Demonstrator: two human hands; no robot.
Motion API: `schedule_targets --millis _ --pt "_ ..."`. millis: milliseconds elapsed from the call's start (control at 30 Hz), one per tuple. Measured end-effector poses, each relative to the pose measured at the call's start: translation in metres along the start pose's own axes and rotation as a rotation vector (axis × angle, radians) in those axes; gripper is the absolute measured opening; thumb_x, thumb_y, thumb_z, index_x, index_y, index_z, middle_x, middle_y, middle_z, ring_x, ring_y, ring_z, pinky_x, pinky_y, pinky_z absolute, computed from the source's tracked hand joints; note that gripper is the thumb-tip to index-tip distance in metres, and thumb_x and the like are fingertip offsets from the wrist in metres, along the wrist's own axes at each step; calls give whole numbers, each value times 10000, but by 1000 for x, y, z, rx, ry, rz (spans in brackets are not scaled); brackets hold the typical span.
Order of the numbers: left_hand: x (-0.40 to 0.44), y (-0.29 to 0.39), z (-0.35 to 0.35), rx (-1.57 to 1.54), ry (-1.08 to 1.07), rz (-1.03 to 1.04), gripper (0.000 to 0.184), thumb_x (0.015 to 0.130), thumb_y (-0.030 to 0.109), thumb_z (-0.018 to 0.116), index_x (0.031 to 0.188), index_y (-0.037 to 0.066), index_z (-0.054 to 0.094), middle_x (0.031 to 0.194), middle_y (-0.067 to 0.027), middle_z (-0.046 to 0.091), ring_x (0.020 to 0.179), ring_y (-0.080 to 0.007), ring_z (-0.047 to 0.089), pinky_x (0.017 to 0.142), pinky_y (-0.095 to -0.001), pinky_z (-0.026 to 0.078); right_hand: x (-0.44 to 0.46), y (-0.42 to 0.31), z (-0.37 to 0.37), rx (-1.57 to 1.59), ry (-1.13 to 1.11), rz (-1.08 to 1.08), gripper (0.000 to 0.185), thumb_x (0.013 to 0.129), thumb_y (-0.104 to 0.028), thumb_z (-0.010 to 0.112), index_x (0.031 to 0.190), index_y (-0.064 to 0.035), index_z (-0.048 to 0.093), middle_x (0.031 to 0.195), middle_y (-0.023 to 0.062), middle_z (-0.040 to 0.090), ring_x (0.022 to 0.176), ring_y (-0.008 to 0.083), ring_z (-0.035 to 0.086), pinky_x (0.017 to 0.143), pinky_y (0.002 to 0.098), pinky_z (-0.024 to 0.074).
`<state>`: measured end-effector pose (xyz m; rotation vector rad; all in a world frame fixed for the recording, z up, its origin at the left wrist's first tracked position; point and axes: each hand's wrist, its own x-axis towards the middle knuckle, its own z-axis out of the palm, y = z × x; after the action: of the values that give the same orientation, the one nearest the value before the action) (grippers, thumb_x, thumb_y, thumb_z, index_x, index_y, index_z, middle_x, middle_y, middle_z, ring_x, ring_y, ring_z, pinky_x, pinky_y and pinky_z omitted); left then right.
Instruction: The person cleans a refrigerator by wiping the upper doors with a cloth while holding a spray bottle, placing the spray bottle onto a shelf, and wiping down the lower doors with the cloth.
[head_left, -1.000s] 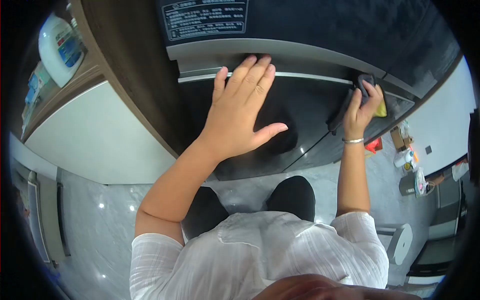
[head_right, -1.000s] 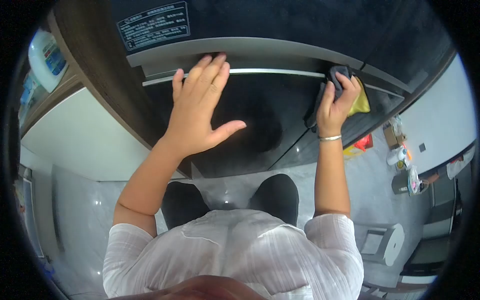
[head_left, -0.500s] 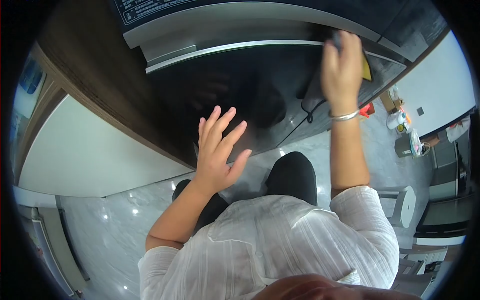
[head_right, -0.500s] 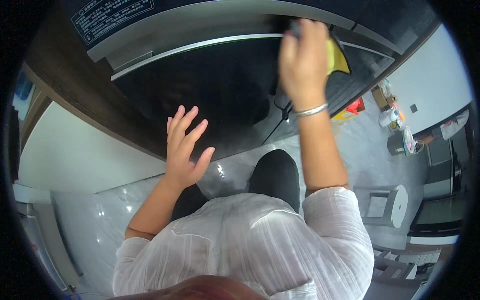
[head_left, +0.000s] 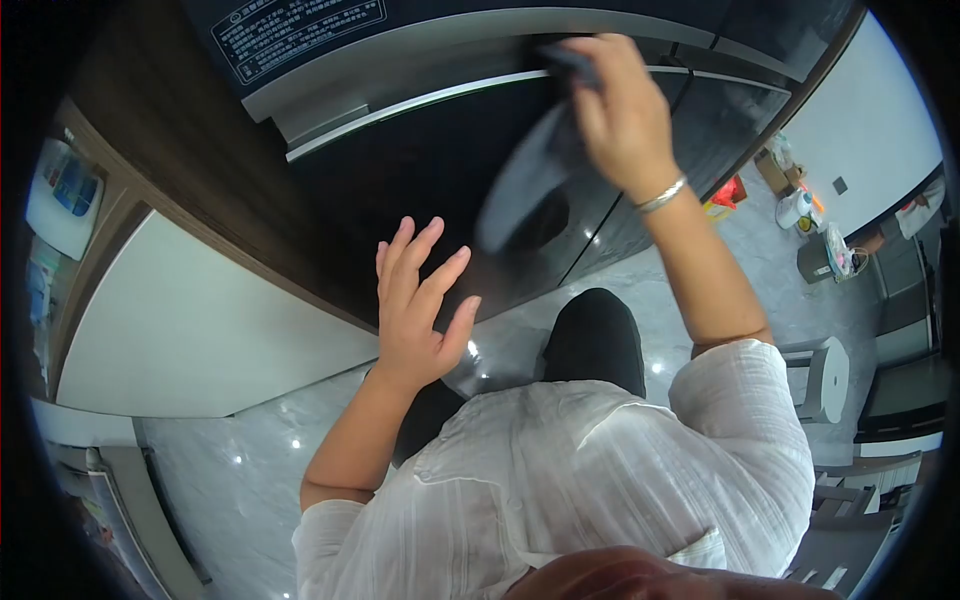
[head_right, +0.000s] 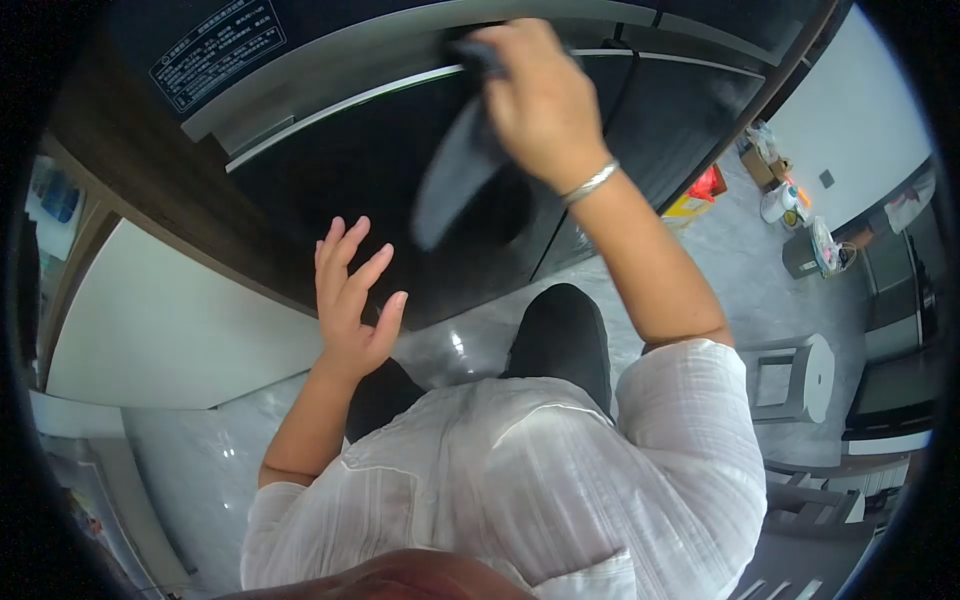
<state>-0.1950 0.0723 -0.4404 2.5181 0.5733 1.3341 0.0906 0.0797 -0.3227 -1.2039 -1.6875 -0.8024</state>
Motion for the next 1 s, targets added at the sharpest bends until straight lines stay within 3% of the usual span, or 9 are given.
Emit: schedule_targets --millis 133,400,500,633,733,867,1000 --pt "0 2 -13 63 38 22 440 832 137 693 1262 59 650 1490 -210 500 1444 -445 381 1174 -608 228 -16 50 -27 -97 14 142 309 817 -12 566 1119 -54 616 1081 165 613 969 408 627 819 452 528" --pt "27 -1 -27 119 114 74 408 849 101 670 1255 61 660 1482 -194 514 1451 -420 376 1192 -541 243 9 -57 28 201 -51 -43 389 752 -19 624 1135 -80 604 1160 160 579 1038 376 594 867 454 496" --pt "28 0 -28 132 122 94 398 852 98 666 1247 53 662 1478 -195 517 1453 -418 372 1193 -535 242 2 -29 15 76 -82 -17 425 761 -21 626 1180 -89 599 1173 165 584 1062 387 605 893 433 514" --pt "21 -4 -33 156 134 75 387 856 91 661 1241 46 663 1479 -198 515 1459 -411 365 1192 -527 248 -18 48 -26 -113 15 137 299 823 -65 555 1116 -59 614 1101 153 601 975 391 631 831 470 531" --pt "18 -7 -32 158 148 59 381 860 87 658 1238 44 664 1477 -201 514 1460 -410 363 1188 -520 258 -21 62 -27 -121 56 141 263 825 -66 563 1081 -54 619 1067 152 598 950 389 627 799 471 520" --pt "28 -7 -26 149 144 64 377 864 84 658 1239 44 663 1474 -203 515 1458 -414 364 1182 -514 271 -7 0 10 55 91 47 298 755 -37 583 1050 -70 616 1020 158 579 905 387 600 756 483 501" --pt "40 -2 -20 149 129 89 375 861 72 661 1236 51 665 1474 -201 514 1456 -419 363 1180 -515 274 10 -55 41 273 8 -26 333 745 -37 630 1076 -77 620 1054 142 587 939 370 609 798 448 506"
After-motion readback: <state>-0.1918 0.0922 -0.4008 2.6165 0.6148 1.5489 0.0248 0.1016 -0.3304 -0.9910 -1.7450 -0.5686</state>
